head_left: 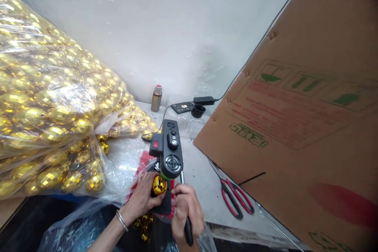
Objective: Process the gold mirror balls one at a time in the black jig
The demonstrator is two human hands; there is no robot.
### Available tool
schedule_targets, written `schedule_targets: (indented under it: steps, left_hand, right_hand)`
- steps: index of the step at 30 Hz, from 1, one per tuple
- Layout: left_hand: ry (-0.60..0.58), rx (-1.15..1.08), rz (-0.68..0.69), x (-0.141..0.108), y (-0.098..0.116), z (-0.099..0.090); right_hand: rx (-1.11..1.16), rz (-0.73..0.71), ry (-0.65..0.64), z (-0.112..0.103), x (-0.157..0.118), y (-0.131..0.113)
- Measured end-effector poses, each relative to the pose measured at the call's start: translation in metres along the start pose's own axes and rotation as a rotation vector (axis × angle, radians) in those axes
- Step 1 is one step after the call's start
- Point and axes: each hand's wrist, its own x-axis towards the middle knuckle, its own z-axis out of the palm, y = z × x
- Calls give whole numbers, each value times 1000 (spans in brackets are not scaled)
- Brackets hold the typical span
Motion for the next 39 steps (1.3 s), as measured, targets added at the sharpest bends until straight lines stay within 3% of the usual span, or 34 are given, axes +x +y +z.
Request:
schedule_targets:
  steps: [10, 39]
  left_hand:
    - [13, -46, -3, -1, -3, 5]
    - [7, -37, -23, 1, 2, 2]
  right_hand:
    - [12, -62, 116, 10, -3, 7]
    - [-19, -94, 61, 7, -5, 13]
